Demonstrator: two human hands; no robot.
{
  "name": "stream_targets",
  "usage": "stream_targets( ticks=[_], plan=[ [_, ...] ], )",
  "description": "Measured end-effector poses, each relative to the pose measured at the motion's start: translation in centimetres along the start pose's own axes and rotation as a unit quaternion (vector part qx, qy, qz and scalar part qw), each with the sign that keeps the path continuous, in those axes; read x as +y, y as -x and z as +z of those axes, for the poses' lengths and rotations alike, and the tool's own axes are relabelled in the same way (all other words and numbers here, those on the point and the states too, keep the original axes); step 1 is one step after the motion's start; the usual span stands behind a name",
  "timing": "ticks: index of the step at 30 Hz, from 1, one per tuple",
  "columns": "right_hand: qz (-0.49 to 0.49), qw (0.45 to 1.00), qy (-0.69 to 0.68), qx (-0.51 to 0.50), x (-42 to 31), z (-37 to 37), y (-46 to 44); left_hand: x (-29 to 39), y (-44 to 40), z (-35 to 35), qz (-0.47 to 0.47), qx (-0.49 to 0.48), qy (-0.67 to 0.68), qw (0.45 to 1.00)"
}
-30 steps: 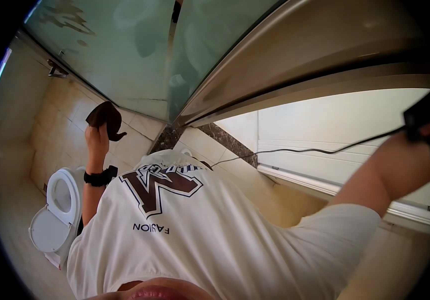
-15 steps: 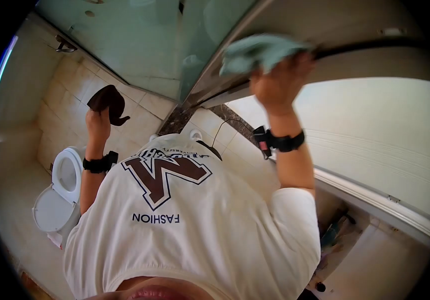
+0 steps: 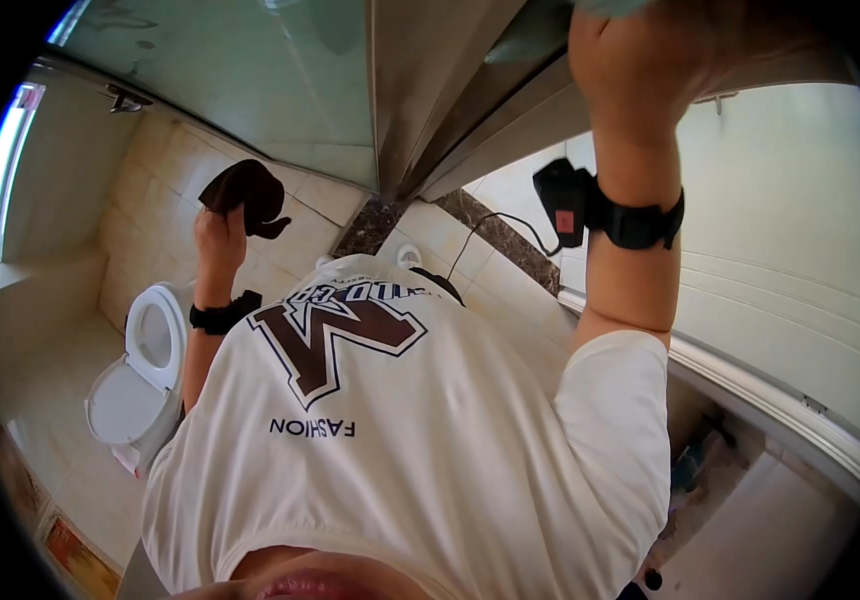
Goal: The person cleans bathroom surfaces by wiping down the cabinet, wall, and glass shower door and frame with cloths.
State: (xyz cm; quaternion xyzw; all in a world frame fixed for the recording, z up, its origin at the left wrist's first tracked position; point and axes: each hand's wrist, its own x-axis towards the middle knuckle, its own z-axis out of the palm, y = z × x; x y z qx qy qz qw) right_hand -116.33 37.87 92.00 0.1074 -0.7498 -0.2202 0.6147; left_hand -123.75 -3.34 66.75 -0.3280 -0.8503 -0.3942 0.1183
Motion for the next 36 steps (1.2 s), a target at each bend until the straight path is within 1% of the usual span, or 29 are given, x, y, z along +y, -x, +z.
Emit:
stream_targets(
  ticks=[2,3,4,6,7,9,10,12,13,14,16,17,19,21,22,23,24,25,26,27,28,29,30,31,32,33,34,35,36],
  plan=[
    [-0.085,0.995,-0.032,0.046,1.3,0.1,1.1,1.0,-0.2,0.0,-0.002,0.02,-0.006,1.0],
    [-0.008,0.993,-0.119,0.02,0.1,-1.0,1.8,1.3,-0.2,0.2,-0.004,0.036,-0.009,0.999],
    [0.087,0.986,-0.142,0.0,0.3,-2.4,1.8,1.2,0.3,0.5,-0.009,0.041,-0.011,0.999],
    [0.28,0.942,-0.182,-0.029,0.7,-5.3,1.9,0.8,1.2,1.2,-0.153,0.042,0.034,0.987],
    [0.323,0.887,-0.329,0.019,4.0,-6.0,1.7,0.8,0.9,1.6,-0.16,0.046,0.03,0.986],
    [0.385,0.775,-0.465,0.187,8.7,-7.2,-1.4,1.0,0.9,2.3,-0.269,0.125,0.171,0.94],
    [0.372,0.816,-0.39,0.21,7.8,-7.4,-2.9,1.7,0.2,2.5,-0.269,0.13,0.168,0.939],
    [0.36,0.871,-0.214,0.256,6.0,-7.6,-5.9,4.9,-2.5,1.4,-0.248,0.194,0.325,0.892],
    [0.288,0.916,-0.177,0.216,5.7,-6.6,-5.5,7.0,-4.3,0.9,-0.229,0.217,0.417,0.852],
    [0.215,0.951,-0.138,0.174,5.7,-5.3,-4.7,9.7,-6.4,0.3,-0.197,0.221,0.538,0.789],
    [0.064,0.993,-0.052,0.086,5.4,-2.4,-2.7,13.3,-8.7,-0.1,0.012,0.143,0.662,0.735],
    [-0.013,0.999,-0.007,0.04,4.8,-1.3,-1.8,15.5,-10.3,0.0,0.014,0.144,0.657,0.739],
    [0.063,0.977,-0.2,-0.032,0.3,-0.7,0.1,20.4,-14.2,0.8,0.128,0.074,0.543,0.826],
    [0.116,0.942,-0.299,-0.101,-2.5,-1.8,2.6,24.4,-17.8,2.4,0.233,0.0,0.411,0.881],
    [0.08,0.946,-0.29,-0.117,-2.5,-1.7,5.0,24.8,-19.4,4.0,0.317,0.065,0.23,0.918],
    [0.044,0.949,-0.282,-0.132,-2.5,-1.5,7.3,25.3,-21.0,5.5,0.378,0.16,0.05,0.91],
    [0.075,0.939,-0.32,-0.103,-3.5,-0.7,9.8,24.8,-20.5,5.8,0.377,0.14,-0.115,0.909],
    [0.104,0.925,-0.359,-0.072,-4.5,0.1,12.4,24.3,-19.9,6.2,0.384,0.125,-0.287,0.868],
    [0.124,0.931,-0.339,-0.046,-5.6,-0.2,14.0,23.9,-19.4,6.5,0.404,0.109,-0.424,0.803],
    [0.144,0.936,-0.32,-0.021,-6.7,-0.4,15.6,24.0,-18.3,9.8,0.351,0.219,-0.291,0.863],
    [0.139,0.92,-0.351,-0.104,-7.6,-1.2,17.7,23.3,-16.7,12.7,0.283,0.319,-0.148,0.892],
    [0.13,0.897,-0.381,-0.184,-8.2,-1.9,19.8,21.1,-14.8,14.8,0.285,0.273,-0.167,0.904],
    [0.131,0.897,-0.383,-0.178,-9.1,-2.1,21.8,18.7,-13.3,15.7,0.285,0.228,-0.188,0.912],
    [0.144,0.89,-0.391,-0.186,-10.1,-1.9,23.6,17.6,-12.3,15.5,0.287,0.231,-0.194,0.909],
    [0.158,0.882,-0.399,-0.196,-10.5,-1.6,24.4,16.9,-11.4,15.2,0.262,0.18,-0.21,0.925],
    [0.157,0.882,-0.402,-0.191,-9.9,-1.2,23.8,17.0,-11.6,14.7,0.248,0.154,-0.22,0.931],
    [0.123,0.89,-0.408,-0.162,-9.2,-0.6,22.2,17.0,-11.7,14.2,0.234,0.127,-0.229,0.936],
    [0.086,0.895,-0.415,-0.135,-8.3,-0.3,19.9,18.2,-13.4,13.0,0.246,0.186,-0.25,0.918],
    [0.062,0.912,-0.386,-0.124,-6.7,-0.9,15.9,19.4,-15.1,11.7,0.249,0.211,-0.242,0.914]
  ],
)
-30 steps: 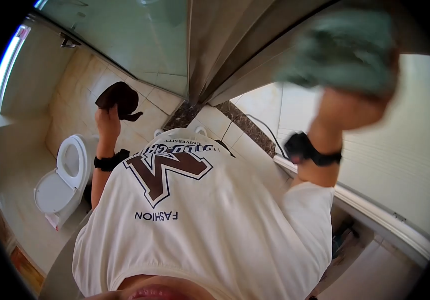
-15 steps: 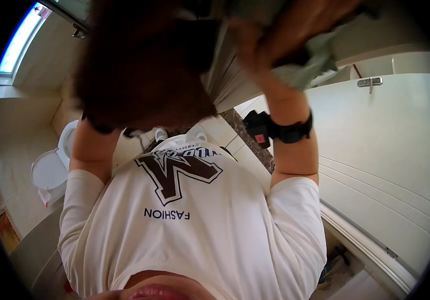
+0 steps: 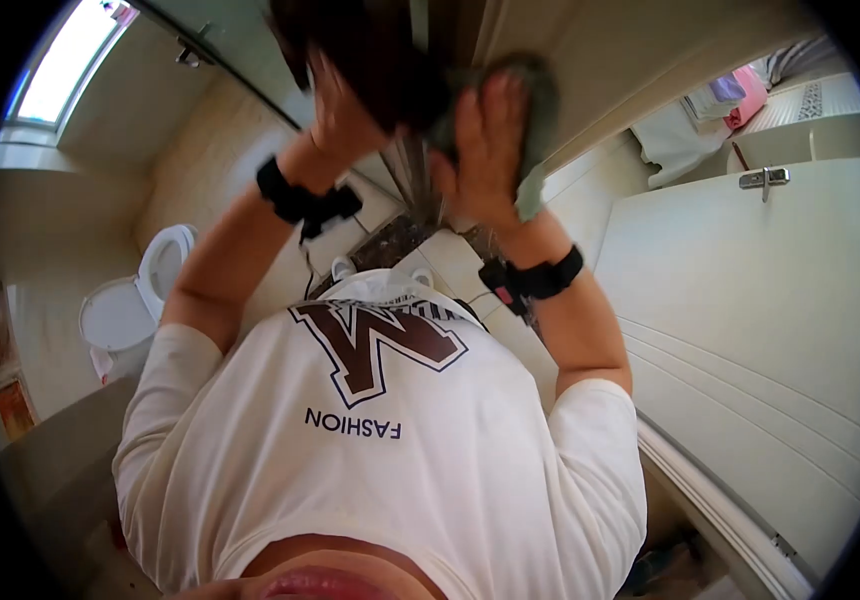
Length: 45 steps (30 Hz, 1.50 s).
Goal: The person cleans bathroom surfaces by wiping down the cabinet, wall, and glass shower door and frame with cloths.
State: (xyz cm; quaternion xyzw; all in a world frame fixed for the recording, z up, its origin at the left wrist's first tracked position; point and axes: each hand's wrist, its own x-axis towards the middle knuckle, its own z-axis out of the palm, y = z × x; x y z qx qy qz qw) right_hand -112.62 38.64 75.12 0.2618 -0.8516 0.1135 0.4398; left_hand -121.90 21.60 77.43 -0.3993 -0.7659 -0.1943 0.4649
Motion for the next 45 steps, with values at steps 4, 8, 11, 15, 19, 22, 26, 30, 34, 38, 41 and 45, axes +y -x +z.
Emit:
stream_targets(
  ticks=[4,8,11,15,19,22,26,30,34,38,41,45],
  plan=[
    [-0.053,0.993,-0.045,0.094,1.1,-4.0,-9.9,-1.4,-10.8,-2.8,0.038,0.209,0.031,0.977],
    [-0.061,0.968,0.128,0.206,2.7,-1.6,-9.1,-1.1,-9.0,-0.8,0.023,0.267,0.024,0.963],
    [-0.015,0.982,0.094,0.163,-0.2,-0.3,-4.9,0.2,-2.3,1.7,-0.05,0.114,0.057,0.991],
    [0.004,0.999,0.047,0.027,1.3,-4.1,-1.5,-0.6,3.9,1.7,-0.017,0.0,0.052,0.999],
    [-0.05,0.942,0.209,0.258,5.8,-11.7,-5.5,0.2,2.7,0.8,0.001,0.046,0.089,0.995],
    [0.011,0.869,0.381,0.316,7.8,-14.4,-8.3,0.4,2.1,1.5,-0.009,0.079,0.105,0.991],
    [0.215,0.931,0.066,0.288,4.7,-11.0,-9.8,-0.5,2.7,2.2,-0.047,0.002,0.112,0.993],
    [0.234,0.93,0.12,0.258,4.6,-5.1,-0.6,-0.2,3.5,4.2,-0.016,0.02,0.106,0.994],
    [0.289,0.931,-0.068,0.212,2.6,-2.1,4.1,0.1,3.5,4.0,-0.023,0.022,0.081,0.996],
    [0.117,0.969,0.142,0.163,4.7,-9.1,-3.5,0.1,4.6,5.0,0.008,-0.03,0.11,0.993],
    [-0.03,0.962,0.121,0.243,4.9,-12.6,-12.4,-0.3,4.5,5.1,0.035,-0.021,0.119,0.992],
    [-0.031,0.931,0.275,0.237,5.8,-11.5,-13.3,0.1,4.4,4.9,0.029,0.003,0.097,0.995]
  ],
)
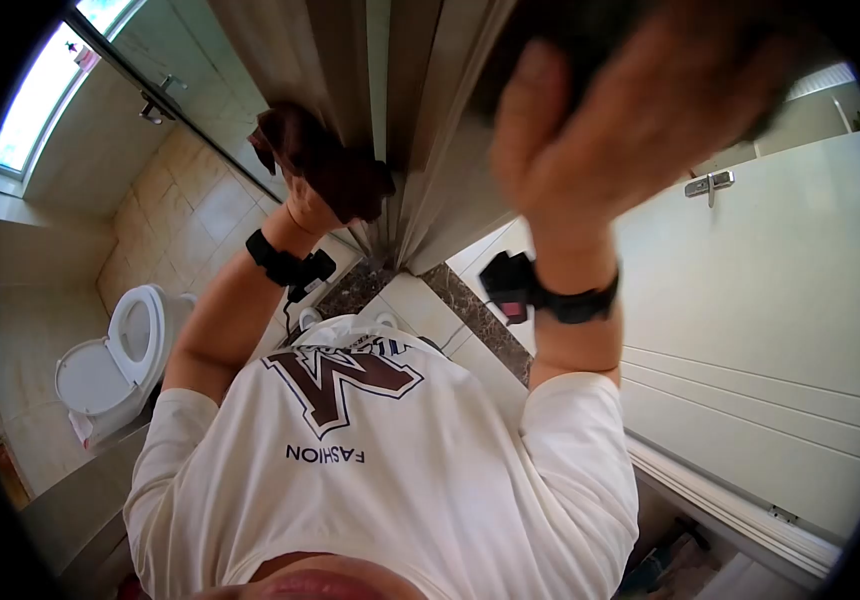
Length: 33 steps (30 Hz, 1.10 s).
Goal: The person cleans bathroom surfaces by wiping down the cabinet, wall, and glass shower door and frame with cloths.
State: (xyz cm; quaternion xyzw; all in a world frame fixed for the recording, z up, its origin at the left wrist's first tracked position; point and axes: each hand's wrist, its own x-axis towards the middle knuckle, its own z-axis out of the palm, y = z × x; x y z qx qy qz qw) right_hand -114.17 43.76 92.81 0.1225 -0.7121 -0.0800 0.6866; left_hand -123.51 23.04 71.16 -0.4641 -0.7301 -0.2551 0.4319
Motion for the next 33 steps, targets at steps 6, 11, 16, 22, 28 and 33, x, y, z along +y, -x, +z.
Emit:
stream_targets(
  ticks=[6,11,16,22,28,33],
  plan=[
    [0.011,0.965,0.016,-0.261,-6.7,-3.0,19.9,0.3,-0.7,-0.5,0.021,0.023,0.019,0.999],
    [-0.044,0.934,-0.034,-0.354,-3.8,-4.9,17.5,0.6,-1.2,-0.2,0.01,0.06,0.0,0.998],
    [-0.034,0.99,-0.06,-0.121,3.9,-3.8,1.5,0.0,0.0,0.4,-0.008,0.009,0.034,0.999],
    [0.139,0.922,-0.355,-0.068,3.9,-4.0,-9.6,0.3,0.2,0.2,-0.004,0.023,-0.02,1.0],
    [0.072,0.983,-0.024,-0.168,-0.4,-4.4,9.4,1.0,-0.8,-0.3,0.036,0.082,0.003,0.996],
    [0.02,0.982,-0.046,-0.18,3.3,-5.5,7.1,0.6,-0.3,0.1,0.027,0.055,0.008,0.998]
  ],
)
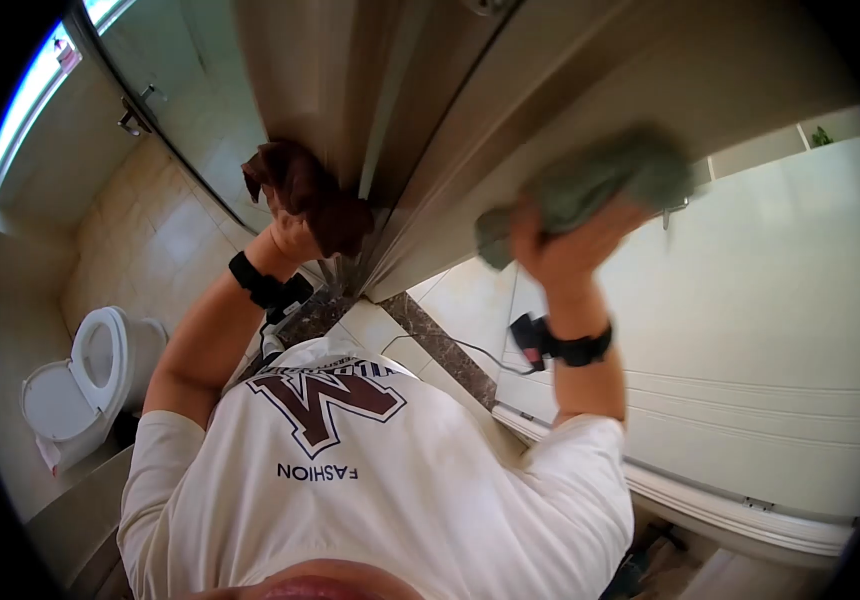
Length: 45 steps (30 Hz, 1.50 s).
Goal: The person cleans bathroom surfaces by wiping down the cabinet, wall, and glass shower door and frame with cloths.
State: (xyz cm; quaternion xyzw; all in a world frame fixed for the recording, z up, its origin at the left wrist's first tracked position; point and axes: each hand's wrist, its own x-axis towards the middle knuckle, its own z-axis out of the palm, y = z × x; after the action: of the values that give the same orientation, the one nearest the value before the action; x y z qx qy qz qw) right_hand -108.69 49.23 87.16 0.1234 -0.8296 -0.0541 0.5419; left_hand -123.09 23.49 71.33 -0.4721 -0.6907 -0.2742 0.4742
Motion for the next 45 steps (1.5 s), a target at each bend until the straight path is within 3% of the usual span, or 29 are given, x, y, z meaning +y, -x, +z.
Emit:
stream_targets(
  ticks=[1,2,4,5,7,11,15,17,20,22,24,25,27,32,34,36,38,41,42,45],
  plan=[
    [-0.036,0.998,0.046,0.037,1.7,-1.0,-3.0,-0.2,0.5,0.2,0.004,-0.001,0.004,1.0],
    [-0.007,0.998,0.014,0.069,1.9,-2.1,-6.6,-0.4,1.2,0.8,-0.002,-0.026,-0.002,1.0],
    [0.046,0.988,-0.057,0.138,2.1,-4.4,-13.7,0.0,1.3,1.0,-0.005,-0.057,0.0,0.998],
    [0.111,0.964,-0.172,0.168,1.1,-4.4,-15.5,0.1,0.6,0.6,0.006,-0.036,-0.007,0.999],
    [0.113,0.967,-0.191,0.126,1.9,-4.7,-15.1,0.0,-0.1,0.1,0.012,-0.014,-0.021,1.0],
    [0.199,0.947,-0.16,0.193,-0.3,0.5,-6.3,-0.1,0.3,-0.1,-0.01,-0.036,-0.002,0.999],
    [0.228,0.962,-0.122,0.086,-4.3,5.4,8.4,0.0,0.4,0.3,-0.016,-0.023,-0.019,0.999],
    [0.17,0.974,-0.146,-0.021,-5.3,5.3,10.7,0.2,0.2,0.2,-0.009,-0.012,-0.025,1.0],
    [0.187,0.973,-0.133,-0.029,-1.0,4.2,11.5,0.1,0.5,0.4,-0.011,-0.032,-0.025,0.999],
    [0.178,0.982,-0.068,0.013,2.2,1.1,3.0,-0.3,1.9,1.2,-0.014,-0.085,-0.006,0.996],
    [0.261,0.965,0.008,0.033,3.1,-3.5,-8.7,-0.4,2.0,1.3,-0.009,-0.078,0.005,0.997],
    [0.09,0.994,-0.036,0.055,3.6,-5.7,-14.6,-0.4,1.9,1.2,-0.008,-0.065,0.004,0.998],
    [-0.088,0.989,-0.086,0.076,3.8,-5.9,-17.6,-0.4,1.7,1.0,-0.007,-0.045,0.004,0.999],
    [-0.138,0.955,0.225,0.138,4.0,-2.2,-19.8,-0.2,0.7,0.5,-0.023,-0.011,-0.002,1.0],
    [-0.149,0.934,0.287,0.151,3.0,-1.7,-18.7,-0.4,1.0,0.9,-0.01,-0.011,-0.005,1.0],
    [-0.112,0.976,0.185,0.039,-0.7,0.3,-12.3,-0.3,1.2,1.0,-0.009,-0.018,0.0,1.0],
    [-0.041,0.993,0.066,0.091,-5.9,4.2,-6.9,0.0,0.4,0.5,-0.01,-0.023,0.006,1.0],
    [-0.015,0.994,-0.034,0.105,-10.1,9.5,4.5,0.4,-1.1,-0.6,-0.043,0.009,0.011,0.999],
    [0.061,0.995,-0.078,0.018,-12.0,9.7,8.2,0.2,0.0,-0.1,-0.043,-0.019,0.018,0.999],
    [0.1,0.987,-0.111,-0.065,-12.2,10.6,10.9,0.2,-0.2,0.1,-0.041,-0.032,0.01,0.999]
  ],
)
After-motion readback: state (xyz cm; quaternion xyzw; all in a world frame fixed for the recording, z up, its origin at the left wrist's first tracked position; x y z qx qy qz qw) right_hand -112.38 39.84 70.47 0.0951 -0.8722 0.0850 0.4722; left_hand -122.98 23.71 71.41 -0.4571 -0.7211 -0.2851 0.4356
